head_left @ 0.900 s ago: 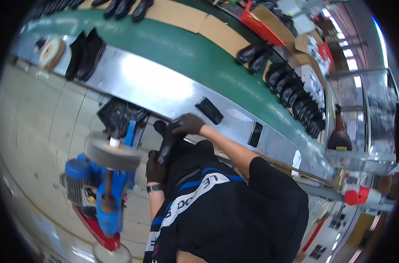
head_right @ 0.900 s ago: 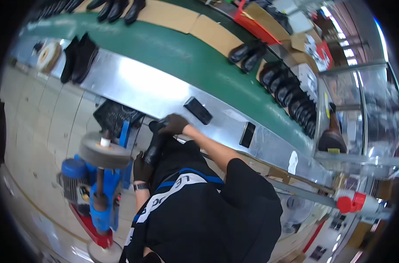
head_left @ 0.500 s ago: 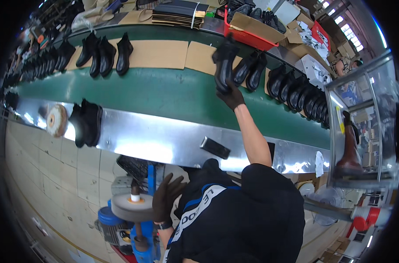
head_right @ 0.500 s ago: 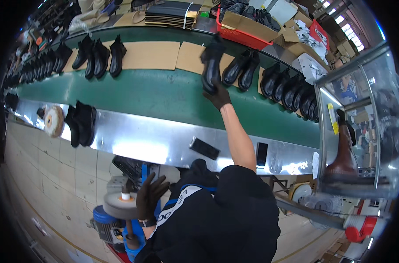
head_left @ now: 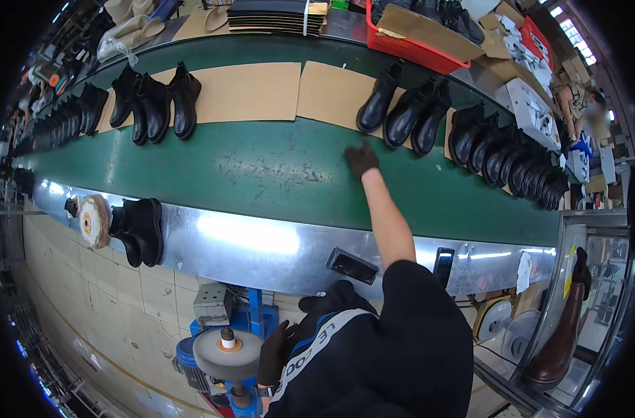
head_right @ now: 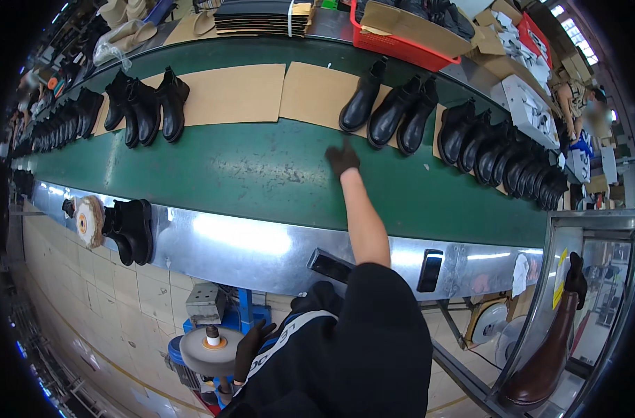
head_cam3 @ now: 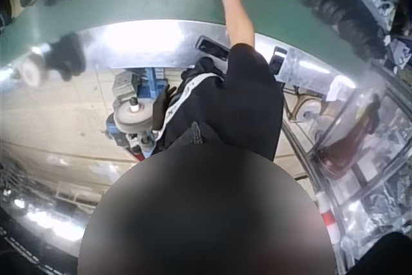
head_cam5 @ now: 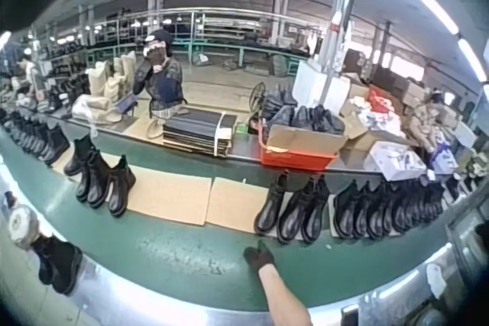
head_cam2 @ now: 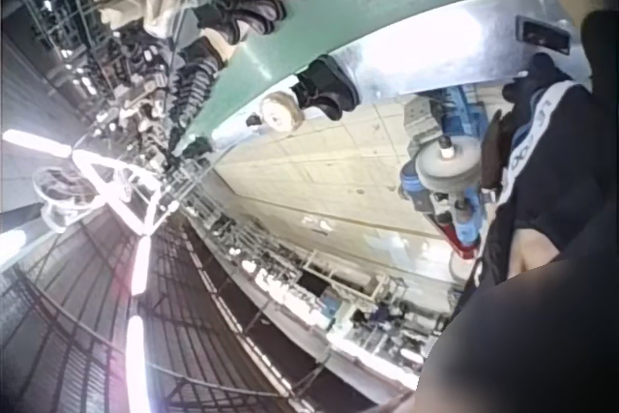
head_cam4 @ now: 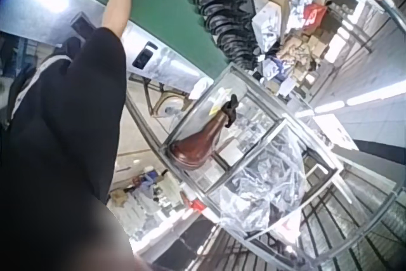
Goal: Polishing the soles and sides of black boots using a rotary brush machine.
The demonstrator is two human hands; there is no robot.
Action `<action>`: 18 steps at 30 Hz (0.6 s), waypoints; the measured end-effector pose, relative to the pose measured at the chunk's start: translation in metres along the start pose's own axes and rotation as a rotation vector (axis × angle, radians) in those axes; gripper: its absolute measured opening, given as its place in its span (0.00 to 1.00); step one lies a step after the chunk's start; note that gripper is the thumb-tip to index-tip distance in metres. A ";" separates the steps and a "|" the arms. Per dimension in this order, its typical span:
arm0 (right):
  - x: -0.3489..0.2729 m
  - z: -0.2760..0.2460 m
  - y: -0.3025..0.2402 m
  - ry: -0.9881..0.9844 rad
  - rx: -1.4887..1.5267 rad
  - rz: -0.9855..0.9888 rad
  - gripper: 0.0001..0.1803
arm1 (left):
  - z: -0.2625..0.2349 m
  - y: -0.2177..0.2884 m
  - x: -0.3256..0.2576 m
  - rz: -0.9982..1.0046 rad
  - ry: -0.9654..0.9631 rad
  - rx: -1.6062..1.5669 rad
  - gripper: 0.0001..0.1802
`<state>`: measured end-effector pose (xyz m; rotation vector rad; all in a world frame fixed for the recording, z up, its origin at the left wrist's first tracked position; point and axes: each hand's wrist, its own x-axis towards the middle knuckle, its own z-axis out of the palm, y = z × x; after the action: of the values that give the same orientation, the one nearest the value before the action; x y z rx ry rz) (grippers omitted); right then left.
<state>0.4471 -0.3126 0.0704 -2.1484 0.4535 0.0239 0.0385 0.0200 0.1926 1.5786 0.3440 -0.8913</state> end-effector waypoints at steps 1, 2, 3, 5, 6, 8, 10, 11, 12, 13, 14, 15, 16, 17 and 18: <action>0.005 -0.017 0.066 -0.047 0.828 0.240 0.27 | -0.001 0.022 0.013 0.036 -0.080 0.034 0.33; -0.040 -0.013 0.027 -0.139 1.077 0.494 0.16 | 0.000 0.038 0.005 -0.100 0.018 -0.239 0.33; -0.087 -0.026 -0.004 -0.029 0.562 0.341 0.18 | 0.004 0.064 -0.003 -0.212 0.080 -0.502 0.33; -0.153 -0.055 0.016 -0.088 0.030 -0.036 0.28 | 0.010 0.106 -0.013 -0.128 0.089 -0.552 0.32; -0.181 -0.071 0.007 -0.260 -0.173 -0.059 0.33 | 0.010 0.107 -0.015 -0.117 0.091 -0.536 0.32; -0.223 -0.094 0.001 -0.453 -0.524 -0.114 0.39 | 0.014 0.105 -0.018 -0.089 0.091 -0.561 0.28; -0.248 -0.094 0.006 -0.522 -0.607 -0.127 0.39 | 0.015 0.098 -0.019 0.132 0.087 -0.051 0.22; -0.252 -0.088 0.015 -0.422 -0.648 -0.238 0.35 | 0.014 0.088 -0.019 0.260 0.074 0.199 0.21; -0.253 -0.085 0.020 -0.324 -0.691 -0.354 0.31 | 0.017 0.086 -0.020 0.205 0.081 0.048 0.22; -0.250 -0.083 0.025 -0.337 -0.701 -0.371 0.31 | 0.021 0.085 -0.020 0.151 0.089 -0.107 0.22; -0.243 -0.080 0.025 -0.426 -0.684 -0.496 0.28 | 0.025 0.083 -0.022 0.173 0.106 -0.092 0.22; -0.237 -0.075 0.022 -0.522 -0.667 -0.627 0.26 | 0.028 0.072 -0.021 0.103 0.113 -0.396 0.23; -0.234 -0.070 0.019 -0.587 -0.672 -0.682 0.26 | 0.032 0.057 -0.017 0.131 0.109 -0.414 0.23; -0.234 -0.063 0.016 -0.663 -0.677 -0.740 0.27 | 0.035 0.037 -0.012 0.155 0.114 -0.440 0.23; -0.239 -0.057 0.002 -0.758 -0.639 -0.648 0.30 | 0.037 -0.004 0.003 0.260 0.143 -0.276 0.23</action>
<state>0.2147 -0.2845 0.1459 -2.5728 -0.7865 0.6636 0.0248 -0.0149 0.1881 1.3946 0.3377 -0.5086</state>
